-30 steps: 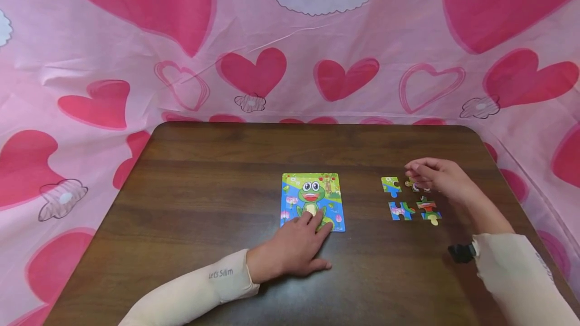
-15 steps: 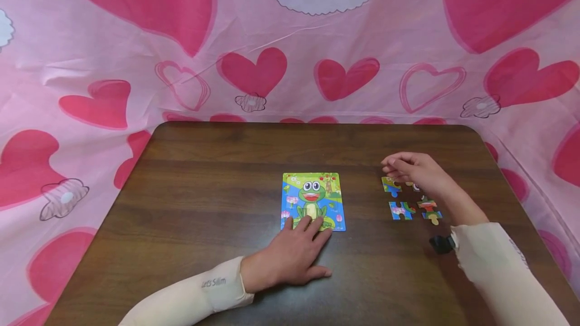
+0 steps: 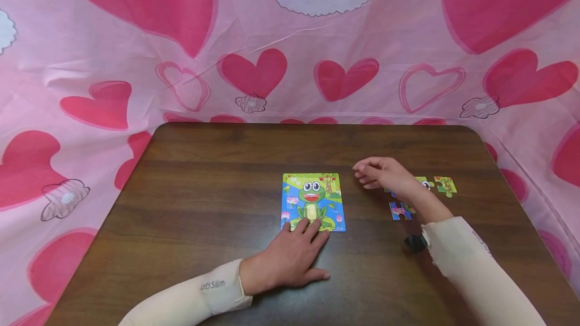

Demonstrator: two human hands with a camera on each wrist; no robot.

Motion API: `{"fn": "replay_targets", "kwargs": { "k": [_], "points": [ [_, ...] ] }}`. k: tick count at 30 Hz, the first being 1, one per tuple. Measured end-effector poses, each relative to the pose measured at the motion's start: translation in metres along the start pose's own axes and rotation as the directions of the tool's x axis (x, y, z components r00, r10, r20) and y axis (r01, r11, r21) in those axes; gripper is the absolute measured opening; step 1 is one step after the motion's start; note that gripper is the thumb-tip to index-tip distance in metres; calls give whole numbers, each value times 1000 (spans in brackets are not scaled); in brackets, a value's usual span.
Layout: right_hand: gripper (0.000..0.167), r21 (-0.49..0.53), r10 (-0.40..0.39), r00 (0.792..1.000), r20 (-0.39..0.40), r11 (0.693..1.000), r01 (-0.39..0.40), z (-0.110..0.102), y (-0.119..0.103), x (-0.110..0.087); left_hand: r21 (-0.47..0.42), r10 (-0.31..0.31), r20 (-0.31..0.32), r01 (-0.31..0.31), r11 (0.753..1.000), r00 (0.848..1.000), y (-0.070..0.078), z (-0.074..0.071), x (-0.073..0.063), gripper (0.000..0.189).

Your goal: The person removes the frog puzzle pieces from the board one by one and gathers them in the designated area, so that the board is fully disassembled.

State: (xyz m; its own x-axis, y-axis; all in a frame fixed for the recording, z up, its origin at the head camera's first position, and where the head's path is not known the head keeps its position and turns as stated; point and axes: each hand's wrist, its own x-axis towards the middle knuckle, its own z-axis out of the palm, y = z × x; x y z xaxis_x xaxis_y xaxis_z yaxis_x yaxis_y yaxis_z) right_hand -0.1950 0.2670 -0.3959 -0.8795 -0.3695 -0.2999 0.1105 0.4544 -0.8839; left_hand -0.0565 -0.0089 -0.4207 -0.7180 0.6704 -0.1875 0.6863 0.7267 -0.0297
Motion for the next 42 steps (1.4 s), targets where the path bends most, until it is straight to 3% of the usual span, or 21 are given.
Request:
{"fn": "replay_targets", "kwargs": {
  "k": [8, 15, 20, 30, 42],
  "points": [
    [43, 6, 26, 998, 55, 1000, -26, 25, -8, 21, -31, 8, 48, -7, 999, 999, -3, -2, 2, 81],
    [41, -58, 36, 997, 74, 998, -32, 41, -13, 33, -35, 41, 84, -38, 999, 996, -4, -3, 4, 85],
    [40, -103, 19, 996, 88, 995, -10, 49, -17, 37, -42, 47, 94, -43, 998, 995, -6, -2, 4, 86],
    [37, -67, 37, 990, 132, 997, -29, 64, -20, 46, -63, 52, 91, -46, 997, 995, -7, -3, 5, 86],
    [35, -211, 83, 988, 129, 976, -54, 74, -28, 49, -69, 65, 94, -59, 996, 993, -9, -4, 5, 85]
  ]
}}
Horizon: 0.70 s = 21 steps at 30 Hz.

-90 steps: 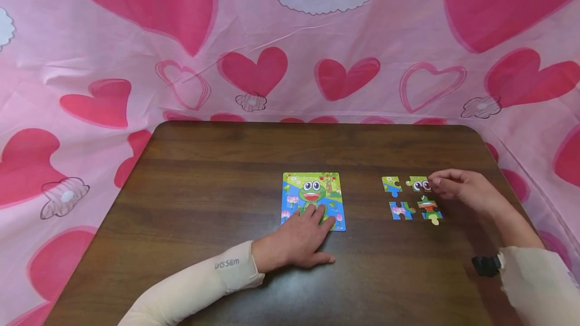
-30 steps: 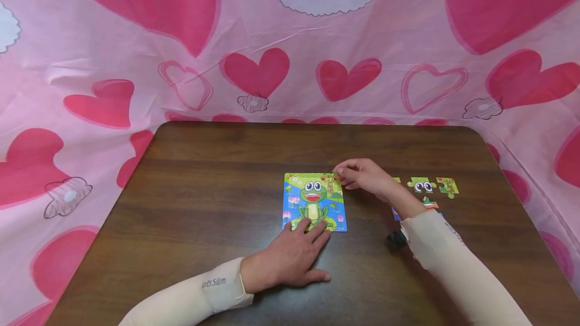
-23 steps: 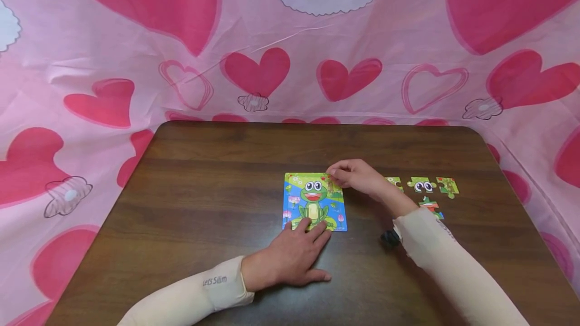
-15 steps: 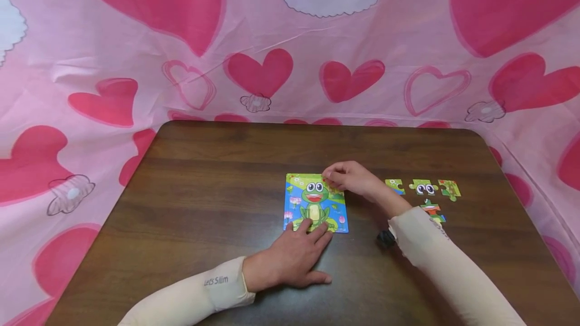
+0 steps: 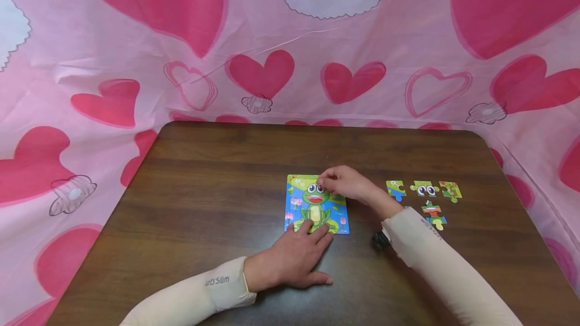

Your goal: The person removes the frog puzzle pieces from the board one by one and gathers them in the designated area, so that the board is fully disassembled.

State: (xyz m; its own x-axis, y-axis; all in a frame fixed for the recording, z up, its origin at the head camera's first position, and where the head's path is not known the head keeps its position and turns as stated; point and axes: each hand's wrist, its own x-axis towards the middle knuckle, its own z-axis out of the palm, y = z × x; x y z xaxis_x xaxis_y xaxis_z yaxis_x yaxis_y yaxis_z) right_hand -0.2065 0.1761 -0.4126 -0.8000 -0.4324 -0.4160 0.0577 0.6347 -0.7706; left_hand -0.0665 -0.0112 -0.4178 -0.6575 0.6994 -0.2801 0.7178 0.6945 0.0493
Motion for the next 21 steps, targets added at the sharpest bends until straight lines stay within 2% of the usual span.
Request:
{"fn": "replay_targets", "kwargs": {
  "k": [8, 21],
  "points": [
    [30, -32, 42, 999, -5, 999, -42, -3, 0, -1, 2, -1, 2, 1, 1000, 1000, 0, 0, 1, 85],
    [28, -50, -16, 999, 33, 999, 18, -3, 4, -3, -15, -6, 11, 6, 1000, 1000, 1, -1, 3, 84]
  ]
}}
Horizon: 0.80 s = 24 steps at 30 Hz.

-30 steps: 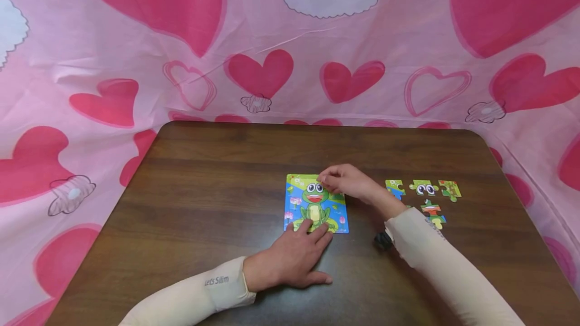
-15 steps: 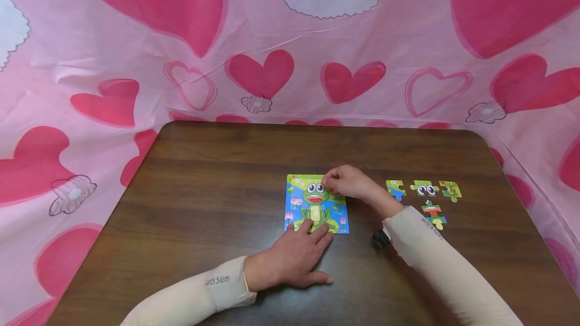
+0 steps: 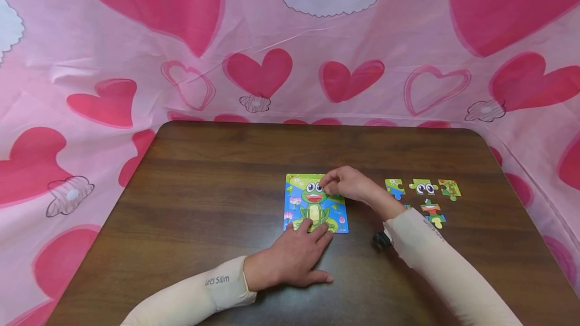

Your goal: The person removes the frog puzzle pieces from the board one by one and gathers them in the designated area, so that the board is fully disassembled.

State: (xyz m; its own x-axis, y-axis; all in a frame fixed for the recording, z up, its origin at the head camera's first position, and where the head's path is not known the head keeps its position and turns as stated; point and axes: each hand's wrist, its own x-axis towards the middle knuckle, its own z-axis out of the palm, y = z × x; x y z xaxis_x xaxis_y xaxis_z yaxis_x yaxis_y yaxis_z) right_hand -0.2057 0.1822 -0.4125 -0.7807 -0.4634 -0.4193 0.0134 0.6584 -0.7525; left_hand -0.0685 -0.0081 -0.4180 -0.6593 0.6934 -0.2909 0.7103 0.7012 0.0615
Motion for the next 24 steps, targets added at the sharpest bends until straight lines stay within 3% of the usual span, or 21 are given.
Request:
{"fn": "replay_targets", "kwargs": {
  "k": [14, 24],
  "points": [
    [30, 60, -36, 999, -25, 998, 37, 3, 2, -3, -2, 0, 3, 0, 1000, 1000, -1, 0, 0, 84],
    [30, 131, -6, 999, 37, 991, 1, 0, 11, -8, 2, 0, 8, 0, 1000, 1000, 0, -1, 1, 84]
  ]
}}
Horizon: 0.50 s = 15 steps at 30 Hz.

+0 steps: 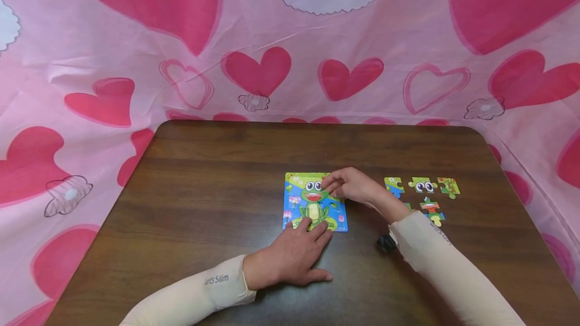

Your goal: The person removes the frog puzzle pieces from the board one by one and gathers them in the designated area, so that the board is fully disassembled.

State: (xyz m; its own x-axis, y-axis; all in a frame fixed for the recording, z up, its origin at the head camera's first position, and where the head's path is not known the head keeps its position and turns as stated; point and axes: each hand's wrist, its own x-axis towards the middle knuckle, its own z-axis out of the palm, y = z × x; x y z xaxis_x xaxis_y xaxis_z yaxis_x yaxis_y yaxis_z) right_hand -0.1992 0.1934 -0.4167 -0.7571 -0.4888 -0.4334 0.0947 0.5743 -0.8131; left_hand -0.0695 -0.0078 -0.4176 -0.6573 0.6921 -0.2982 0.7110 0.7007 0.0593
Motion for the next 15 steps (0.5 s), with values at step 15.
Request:
{"fn": "replay_targets", "kwargs": {
  "k": [15],
  "points": [
    [30, 31, 47, 999, 23, 998, -47, -6, 7, 1, 16, 8, -12, -8, 1000, 1000, -1, 1, 0, 84]
  ]
}}
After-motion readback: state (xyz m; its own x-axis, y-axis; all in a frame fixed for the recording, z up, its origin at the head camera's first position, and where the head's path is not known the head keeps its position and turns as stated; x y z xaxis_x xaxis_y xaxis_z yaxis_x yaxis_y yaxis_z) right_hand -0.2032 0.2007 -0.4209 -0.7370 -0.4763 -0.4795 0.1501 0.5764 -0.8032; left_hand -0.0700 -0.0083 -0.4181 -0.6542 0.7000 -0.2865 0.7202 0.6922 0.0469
